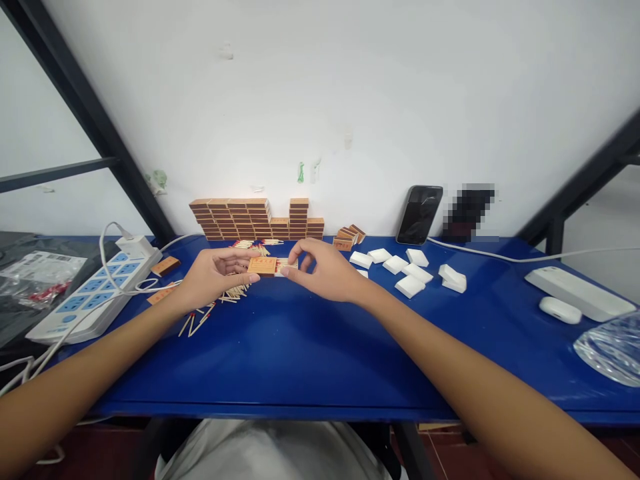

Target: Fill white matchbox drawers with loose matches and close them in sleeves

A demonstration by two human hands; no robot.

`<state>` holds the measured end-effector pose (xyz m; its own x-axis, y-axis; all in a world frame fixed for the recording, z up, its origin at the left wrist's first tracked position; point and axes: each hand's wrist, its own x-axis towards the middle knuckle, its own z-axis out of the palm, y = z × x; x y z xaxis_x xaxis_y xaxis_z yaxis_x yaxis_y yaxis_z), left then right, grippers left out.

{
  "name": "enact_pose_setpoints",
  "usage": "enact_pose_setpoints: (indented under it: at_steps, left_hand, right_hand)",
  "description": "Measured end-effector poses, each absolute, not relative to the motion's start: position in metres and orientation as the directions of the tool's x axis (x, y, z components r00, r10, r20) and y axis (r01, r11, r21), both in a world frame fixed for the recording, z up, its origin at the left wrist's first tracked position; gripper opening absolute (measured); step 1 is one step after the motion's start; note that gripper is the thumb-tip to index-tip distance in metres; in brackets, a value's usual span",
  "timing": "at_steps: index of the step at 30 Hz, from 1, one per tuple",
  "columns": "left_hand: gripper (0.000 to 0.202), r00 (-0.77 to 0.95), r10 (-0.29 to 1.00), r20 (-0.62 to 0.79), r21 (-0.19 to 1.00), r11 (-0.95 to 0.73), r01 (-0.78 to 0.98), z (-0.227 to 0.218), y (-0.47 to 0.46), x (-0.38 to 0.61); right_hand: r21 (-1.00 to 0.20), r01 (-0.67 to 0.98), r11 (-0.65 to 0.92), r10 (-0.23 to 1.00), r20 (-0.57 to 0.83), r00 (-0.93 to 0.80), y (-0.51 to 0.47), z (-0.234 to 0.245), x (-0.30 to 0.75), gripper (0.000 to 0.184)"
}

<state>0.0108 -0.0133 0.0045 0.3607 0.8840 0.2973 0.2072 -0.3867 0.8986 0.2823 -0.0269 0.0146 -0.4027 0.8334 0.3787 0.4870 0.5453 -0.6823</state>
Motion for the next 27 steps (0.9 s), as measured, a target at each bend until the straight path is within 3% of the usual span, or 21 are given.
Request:
enact_pose_setpoints:
  at_steps: [14, 27]
  left_hand:
    - [0.058, 0.352, 0.896, 0.272, 0.911, -0.358, 0.207, 0.0048, -0.0135, 0.0119]
    - [0.055, 0.36, 0.884, 0.298, 0.886, -0.397, 0.239, 0.0053, -0.0155, 0.0138]
  right_hand:
    - [-0.558, 0.485, 0.673, 0.739, 0.477, -0.476, -0.0268, 0.0153, 0.2804, 0.009]
    - [-0.429, 0.54, 0.725, 0.686, 0.523, -0.505, -0.0284, 0.0114, 0.2794, 0.009]
